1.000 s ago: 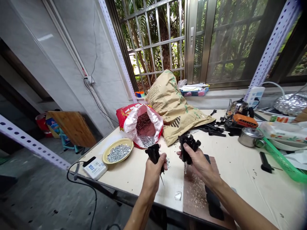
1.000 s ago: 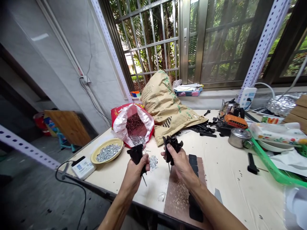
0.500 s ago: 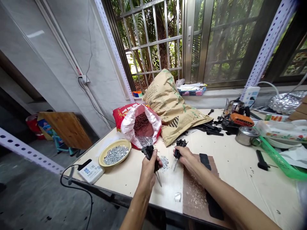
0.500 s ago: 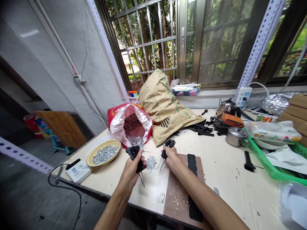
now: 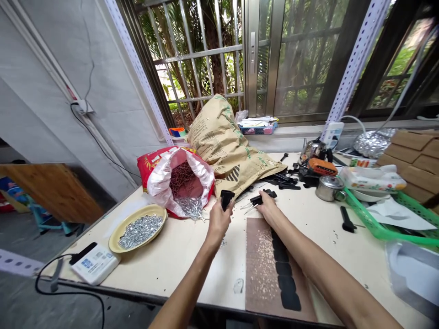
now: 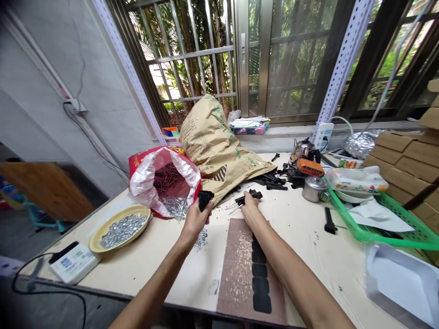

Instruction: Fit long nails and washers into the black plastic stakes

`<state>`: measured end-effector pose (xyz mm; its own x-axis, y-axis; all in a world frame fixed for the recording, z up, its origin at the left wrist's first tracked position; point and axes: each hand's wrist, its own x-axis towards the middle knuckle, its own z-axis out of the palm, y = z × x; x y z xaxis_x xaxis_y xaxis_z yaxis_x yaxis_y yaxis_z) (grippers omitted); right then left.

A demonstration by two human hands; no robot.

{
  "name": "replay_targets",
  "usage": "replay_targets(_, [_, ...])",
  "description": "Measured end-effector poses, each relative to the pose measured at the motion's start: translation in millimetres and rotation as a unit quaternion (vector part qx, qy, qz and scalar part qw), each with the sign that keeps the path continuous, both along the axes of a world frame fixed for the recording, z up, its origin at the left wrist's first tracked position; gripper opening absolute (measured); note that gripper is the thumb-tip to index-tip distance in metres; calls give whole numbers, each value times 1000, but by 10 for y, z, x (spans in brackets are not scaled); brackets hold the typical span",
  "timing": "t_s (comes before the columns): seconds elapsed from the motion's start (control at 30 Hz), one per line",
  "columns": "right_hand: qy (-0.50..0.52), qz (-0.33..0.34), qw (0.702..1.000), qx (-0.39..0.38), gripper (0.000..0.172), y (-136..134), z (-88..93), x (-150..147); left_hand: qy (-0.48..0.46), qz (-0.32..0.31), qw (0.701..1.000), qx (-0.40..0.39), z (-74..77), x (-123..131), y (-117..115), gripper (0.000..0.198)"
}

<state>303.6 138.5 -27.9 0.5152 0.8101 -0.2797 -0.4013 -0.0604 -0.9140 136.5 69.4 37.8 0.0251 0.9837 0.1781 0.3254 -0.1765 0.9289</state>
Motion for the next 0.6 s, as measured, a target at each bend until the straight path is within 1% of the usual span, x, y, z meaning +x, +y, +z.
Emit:
replay_targets(0.07, [22, -9, 999, -37, 30, -36, 16, 113, 46, -15, 999, 5, -32, 118, 61, 23])
replay_targets(0.13, [36, -7, 997, -61, 29, -129, 24, 211, 64, -31, 997, -4, -52, 204, 96, 21])
replay_targets(0.23, [28, 6, 997, -70, 25, -383, 26, 352, 85, -43, 995, -10, -54, 260, 133, 21])
replay_targets(0.3, [4, 8, 998, -63, 28, -581, 54, 459, 109, -44, 993, -6, -43, 270, 176, 22])
replay_targets(0.4, [-51, -6, 999, -17, 41, -836, 180, 647, 154, -50, 987, 16, -45, 332, 280, 18])
replay_targets(0.47, [-135, -7, 989, 56, 42, -973, 295, 770, 180, -65, 981, 40, -86, 447, 364, 17])
replay_targets(0.53, [-239, -2, 963, 124, 38, -1095, 381, 877, 199, -86, 974, 60, -168, 623, 445, 21])
replay_targets(0.57, [-285, 1, 948, 141, 35, -1148, 399, 926, 206, -96, 972, 67, -222, 724, 484, 23])
replay_targets(0.6, [-320, 3, 937, 143, 33, -1190, 394, 974, 209, -107, 969, 72, -281, 827, 522, 27])
